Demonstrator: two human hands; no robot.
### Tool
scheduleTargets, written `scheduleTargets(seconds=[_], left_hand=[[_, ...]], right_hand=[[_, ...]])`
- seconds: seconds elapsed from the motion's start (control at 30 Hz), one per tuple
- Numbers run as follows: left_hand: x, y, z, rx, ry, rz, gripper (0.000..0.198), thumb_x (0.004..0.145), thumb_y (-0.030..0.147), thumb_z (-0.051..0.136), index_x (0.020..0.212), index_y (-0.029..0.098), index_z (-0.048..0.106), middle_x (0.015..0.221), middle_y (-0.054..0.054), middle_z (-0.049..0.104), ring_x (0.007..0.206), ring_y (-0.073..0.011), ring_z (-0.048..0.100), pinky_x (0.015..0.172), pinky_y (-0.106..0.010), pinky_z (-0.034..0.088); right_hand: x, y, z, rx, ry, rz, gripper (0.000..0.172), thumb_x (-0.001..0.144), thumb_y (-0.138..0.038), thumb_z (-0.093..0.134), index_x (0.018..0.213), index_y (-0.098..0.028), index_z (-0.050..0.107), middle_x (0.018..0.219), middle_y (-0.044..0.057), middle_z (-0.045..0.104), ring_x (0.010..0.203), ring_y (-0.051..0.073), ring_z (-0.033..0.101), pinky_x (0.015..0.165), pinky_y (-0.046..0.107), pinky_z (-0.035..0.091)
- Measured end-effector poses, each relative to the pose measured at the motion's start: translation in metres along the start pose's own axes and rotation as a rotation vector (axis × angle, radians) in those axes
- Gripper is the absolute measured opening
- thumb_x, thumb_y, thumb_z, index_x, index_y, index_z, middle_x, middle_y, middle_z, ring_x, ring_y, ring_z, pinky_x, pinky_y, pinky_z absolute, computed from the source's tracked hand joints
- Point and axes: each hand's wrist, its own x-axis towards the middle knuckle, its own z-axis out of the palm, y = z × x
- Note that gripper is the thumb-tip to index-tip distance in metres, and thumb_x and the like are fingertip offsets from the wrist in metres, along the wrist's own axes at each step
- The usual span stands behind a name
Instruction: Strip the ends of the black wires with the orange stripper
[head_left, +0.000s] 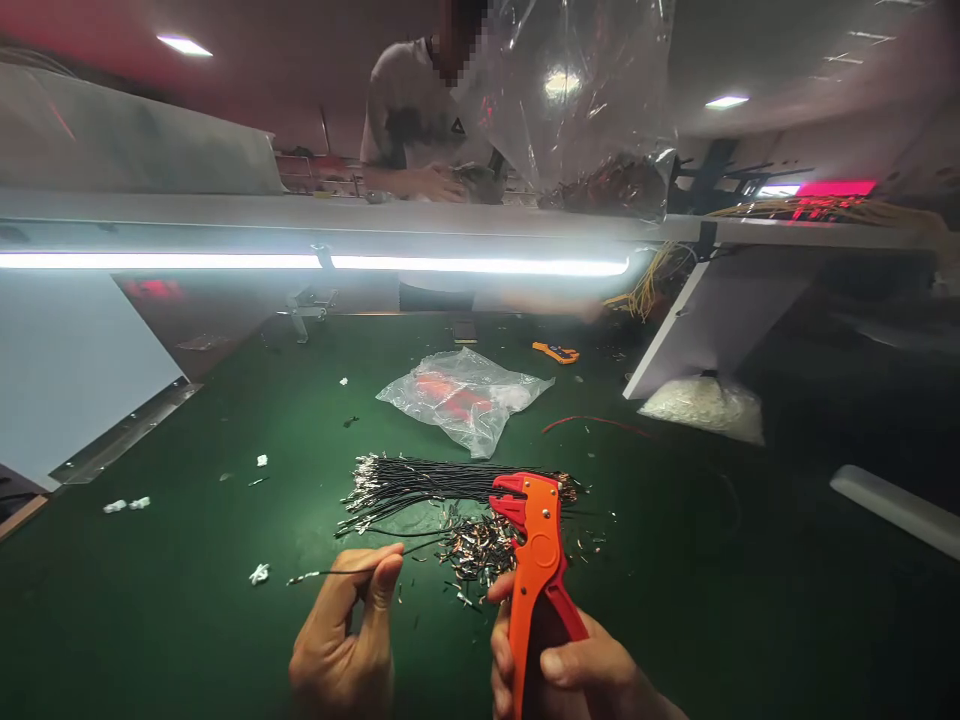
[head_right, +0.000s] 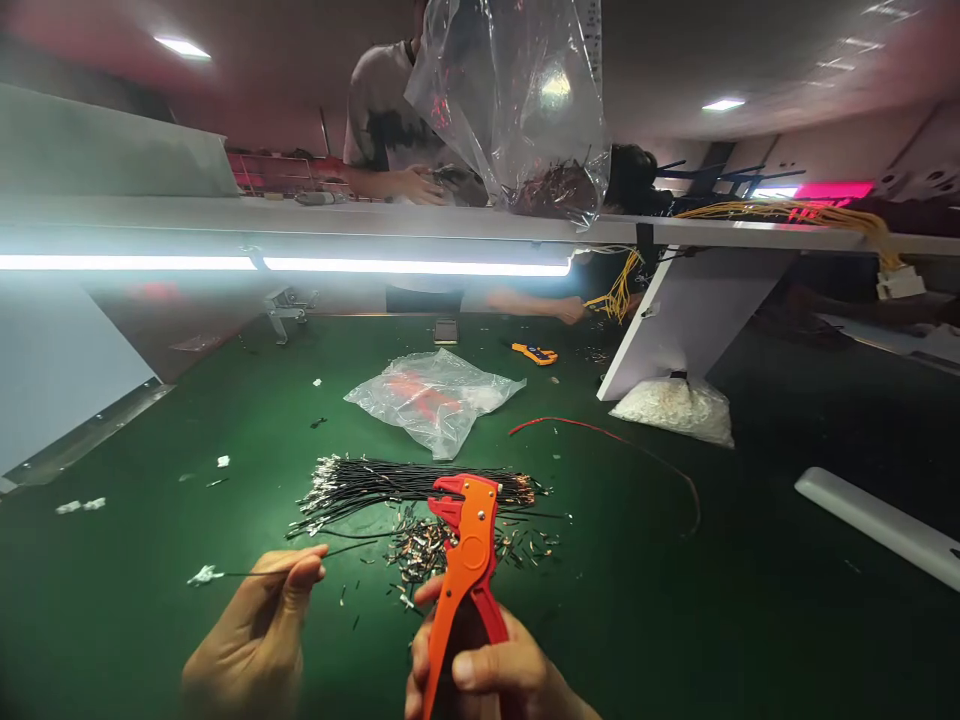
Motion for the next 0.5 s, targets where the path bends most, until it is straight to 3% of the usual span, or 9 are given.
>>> scheduleTargets(seconds=[0.13, 0.23, 0.33, 0.5], left_hand=[[-0.009, -0.004, 0.008, 0.024, -0.057, 0.238, 0.019, 0.09, 0.042, 0.068, 0.079, 0.026, 0.073, 0.075, 0.003, 0.068, 0.07, -0.0131, 0.058, 0.071, -0.024, 0.043], [-0.016, -0.005, 0.014, 0.0, -0.093, 0.309, 0.018, 0.091, 0.039, 0.067, 0.081, 0.026, 0.073, 0.074, 0.003, 0.068, 0.069, -0.0144, 0.059, 0.07, -0.026, 0.043], [-0.016, -0.005, 0.014, -0.019, -0.099, 0.24, 0.02, 0.091, 0.043, 0.067, 0.082, 0.027, 0.076, 0.078, 0.001, 0.069, 0.074, -0.0162, 0.061, 0.074, -0.027, 0.044], [-0.005, -0.002, 0.008, -0.081, -0.075, 0.036, 0.024, 0.083, 0.05, 0.074, 0.075, 0.027, 0.077, 0.079, 0.0, 0.066, 0.073, -0.0144, 0.056, 0.072, -0.025, 0.042]], right_hand=[[0.001, 0.007, -0.008, -0.014, -0.027, 0.052, 0.067, 0.055, -0.004, 0.064, 0.12, -0.016, 0.067, 0.09, 0.006, 0.077, 0.08, 0.021, 0.074, 0.074, 0.031, 0.05], [0.0, 0.012, -0.017, -0.035, -0.023, 0.079, 0.069, 0.049, -0.001, 0.061, 0.117, -0.009, 0.069, 0.088, 0.012, 0.079, 0.079, 0.021, 0.072, 0.07, 0.028, 0.047], [0.0, 0.017, -0.026, -0.043, -0.003, 0.087, 0.063, 0.049, -0.003, 0.063, 0.111, -0.007, 0.07, 0.085, 0.015, 0.079, 0.071, 0.019, 0.068, 0.066, 0.027, 0.044], [0.002, 0.028, -0.039, -0.023, 0.035, 0.091, 0.057, 0.048, -0.002, 0.063, 0.103, -0.013, 0.073, 0.08, 0.007, 0.077, 0.055, 0.011, 0.058, 0.056, 0.021, 0.038]])
